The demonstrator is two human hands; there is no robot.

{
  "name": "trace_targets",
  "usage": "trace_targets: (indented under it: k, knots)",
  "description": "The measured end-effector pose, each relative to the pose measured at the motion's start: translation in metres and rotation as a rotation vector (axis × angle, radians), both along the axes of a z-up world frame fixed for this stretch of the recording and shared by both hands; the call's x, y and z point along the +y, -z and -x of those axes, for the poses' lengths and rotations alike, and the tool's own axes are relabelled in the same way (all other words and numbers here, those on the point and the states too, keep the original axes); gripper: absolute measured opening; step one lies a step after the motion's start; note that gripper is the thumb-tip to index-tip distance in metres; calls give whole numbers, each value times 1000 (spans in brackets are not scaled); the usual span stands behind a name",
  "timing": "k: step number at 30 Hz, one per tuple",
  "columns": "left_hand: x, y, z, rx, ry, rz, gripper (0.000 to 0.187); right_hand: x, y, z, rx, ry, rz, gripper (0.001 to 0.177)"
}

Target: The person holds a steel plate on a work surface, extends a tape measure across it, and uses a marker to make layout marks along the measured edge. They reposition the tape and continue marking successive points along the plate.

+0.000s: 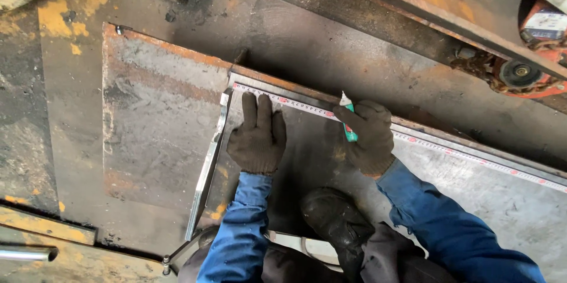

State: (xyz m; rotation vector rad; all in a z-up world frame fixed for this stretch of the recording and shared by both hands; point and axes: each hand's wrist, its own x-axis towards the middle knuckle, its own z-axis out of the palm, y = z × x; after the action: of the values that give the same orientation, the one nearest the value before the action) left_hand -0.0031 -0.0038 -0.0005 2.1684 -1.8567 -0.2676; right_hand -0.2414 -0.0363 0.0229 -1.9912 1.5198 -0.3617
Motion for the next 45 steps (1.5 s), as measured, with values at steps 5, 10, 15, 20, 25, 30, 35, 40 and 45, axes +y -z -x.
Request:
trace_targets:
  k: [5,10,15,20,25,30,35,40,45]
  knots:
    - [-6,-5,1,-18,-7,-82,45,-11,-1,1,-59,-73,24,48]
    - [-8,-8,0,17,-4,-110,46,-10,-3,-2,-34,-57,19,45]
    - [-13,-12,0,43,-15,-165,48,-10,1,-2,14,-61,20,50]
    - [-8,-9,-1,58,-12,-175,48,-10,1,-1,-8,-87,17,47]
    - [-8,-10,0,60,-2,-73,47,-13,-1,-2,-15,-105,14,48]
    - [-8,-9,0,66,-15,-95,45,-10,4,1,-20,-112,66,44]
    - [-9,-12,1,45,-49,-89,40,-12,2,0,-72,-91,35,37]
    - [-12,-16,-2,54,-64,-148,40,-6,-5,-11,2,-62,69,40]
    - [-7,-13,-3,45,-72,-144,41,-5,-2,-8,1,-85,69,42]
